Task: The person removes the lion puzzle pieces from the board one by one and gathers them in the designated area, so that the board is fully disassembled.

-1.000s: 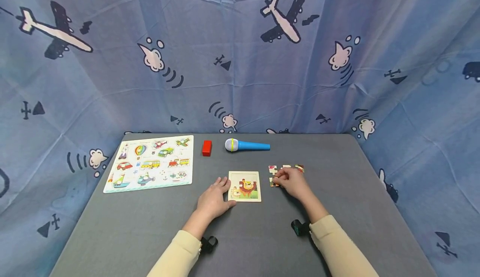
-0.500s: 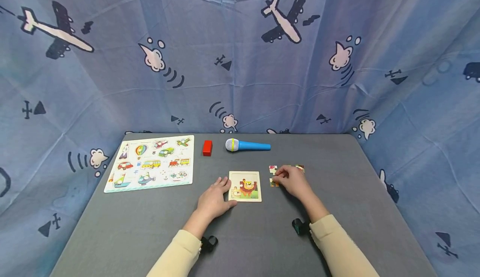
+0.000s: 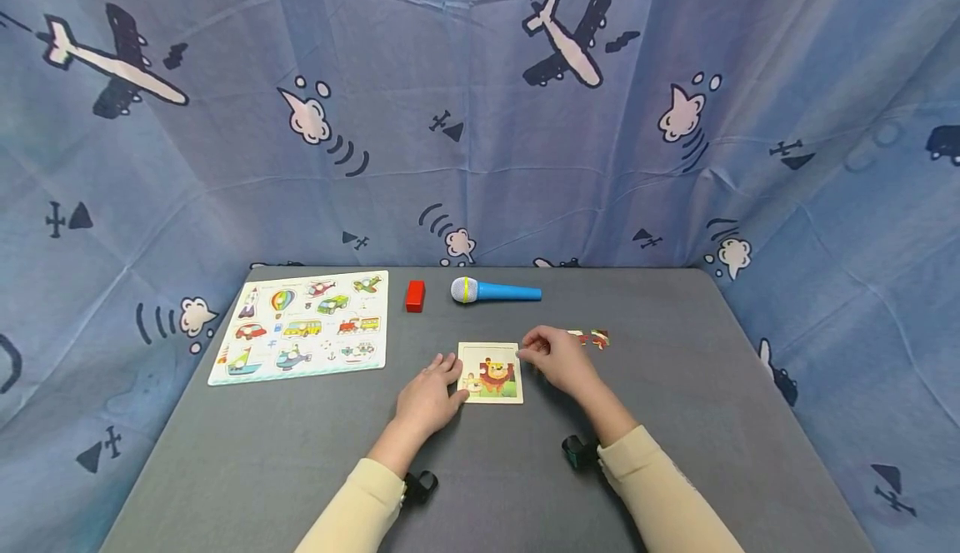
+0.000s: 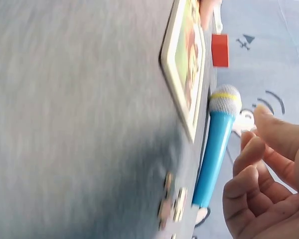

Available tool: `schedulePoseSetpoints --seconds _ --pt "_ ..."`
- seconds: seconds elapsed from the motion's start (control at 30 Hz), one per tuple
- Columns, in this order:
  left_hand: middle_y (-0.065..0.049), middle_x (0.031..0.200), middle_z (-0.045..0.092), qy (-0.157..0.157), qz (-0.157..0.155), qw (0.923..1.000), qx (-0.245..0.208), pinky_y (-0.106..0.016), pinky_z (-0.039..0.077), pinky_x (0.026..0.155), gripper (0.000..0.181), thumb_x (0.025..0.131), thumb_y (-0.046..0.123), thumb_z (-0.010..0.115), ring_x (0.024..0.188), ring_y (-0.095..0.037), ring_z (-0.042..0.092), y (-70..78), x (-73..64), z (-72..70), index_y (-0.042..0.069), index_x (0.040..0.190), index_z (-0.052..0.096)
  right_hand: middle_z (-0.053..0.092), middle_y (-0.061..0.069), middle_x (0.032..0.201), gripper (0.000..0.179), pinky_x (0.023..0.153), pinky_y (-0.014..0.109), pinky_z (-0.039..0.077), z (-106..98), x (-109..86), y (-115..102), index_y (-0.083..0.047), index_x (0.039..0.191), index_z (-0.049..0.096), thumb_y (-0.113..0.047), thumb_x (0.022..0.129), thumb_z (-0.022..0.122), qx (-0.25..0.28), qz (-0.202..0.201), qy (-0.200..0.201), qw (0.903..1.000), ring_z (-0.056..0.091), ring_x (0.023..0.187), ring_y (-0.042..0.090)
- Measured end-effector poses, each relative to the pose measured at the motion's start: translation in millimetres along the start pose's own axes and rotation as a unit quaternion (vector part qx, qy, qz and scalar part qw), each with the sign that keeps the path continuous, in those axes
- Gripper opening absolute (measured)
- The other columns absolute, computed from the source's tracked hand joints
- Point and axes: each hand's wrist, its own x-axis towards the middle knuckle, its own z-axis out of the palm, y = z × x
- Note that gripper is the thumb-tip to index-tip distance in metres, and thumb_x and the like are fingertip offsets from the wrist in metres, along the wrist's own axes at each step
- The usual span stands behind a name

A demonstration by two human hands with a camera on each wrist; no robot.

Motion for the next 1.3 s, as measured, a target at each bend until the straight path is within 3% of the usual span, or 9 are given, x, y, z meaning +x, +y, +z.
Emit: schedulePoseSetpoints --seconds 0.17,0.37,0.67,0.83,1.1,1.3 --pt "-0.001 0.154 0.05 0.002 -0.004 1.0 0.005 -0.05 0.042 0.113 0.058 0.092 0.037 0.072 0.147 -0.024 0.041 2.4 0.8 -0.3 0.015 0.144 0.058 0.067 -0.002 0.08 0.016 0.06 0.027 0.048 17 2.0 -9 -0.009 0.097 0.073 -0.021 0.089 0.079 0.007 -0.016 -0.012 0.9998 0.056 0.067 0.012" --pt "-0.002 0.154 0.05 0.003 -0.011 0.9999 0.003 -0.052 0.043 0.111 0.057 0.092 0.037 0.072 0.147 -0.025 0.041 4.8 0.0 -1.8 0.015 0.144 0.059 0.071 0.0 0.088 0.017 0.063 0.028 0.052 34 6.0 -16 -0.007 0.101 0.074 -0.018 0.089 0.079 0.009 -0.019 -0.039 0.999 0.061 0.07 0.01" --pt "-0.001 0.154 0.05 0.005 -0.01 0.9999 -0.001 -0.054 0.043 0.111 0.057 0.093 0.037 0.072 0.147 -0.024 0.041 3.8 -0.7 -1.3 0.015 0.143 0.059 0.064 0.001 0.096 0.027 0.072 0.032 0.048 53 15.1 -21 -0.013 0.108 0.076 -0.025 0.085 0.083 -0.08 -0.003 -0.075 0.994 0.053 0.079 0.015" --pt "-0.002 0.154 0.05 0.005 -0.008 1.0 -0.004 -0.053 0.042 0.112 0.056 0.093 0.036 0.072 0.147 -0.024 0.041 3.9 -1.1 -1.3 0.015 0.143 0.059 0.063 0.0 0.094 0.029 0.079 0.035 0.049 58 17.2 -21 -0.012 0.109 0.075 -0.023 0.084 0.084 -0.091 0.005 -0.087 0.992 0.053 0.085 0.016" --pt "-0.002 0.154 0.05 0.005 -0.007 1.0 -0.002 -0.053 0.043 0.111 0.057 0.093 0.036 0.072 0.147 -0.024 0.041 4.8 -1.0 -1.0 0.015 0.144 0.059 0.06 0.0 0.093 0.027 0.078 0.034 0.048 57 16.4 -22 -0.013 0.106 0.072 -0.022 0.083 0.085 -0.076 0.02 -0.083 0.9934 0.053 0.084 0.016" --pt "-0.001 0.154 0.049 0.004 -0.012 0.9999 -0.004 -0.052 0.042 0.112 0.057 0.093 0.036 0.072 0.148 -0.024 0.04 4.5 -1.2 -1.4 0.015 0.144 0.058 0.063 -0.001 0.094 0.029 0.072 0.03 0.045 55 16.6 -22 -0.015 0.103 0.066 -0.018 0.082 0.086 -0.036 0.017 -0.08 0.996 0.053 0.08 0.014"
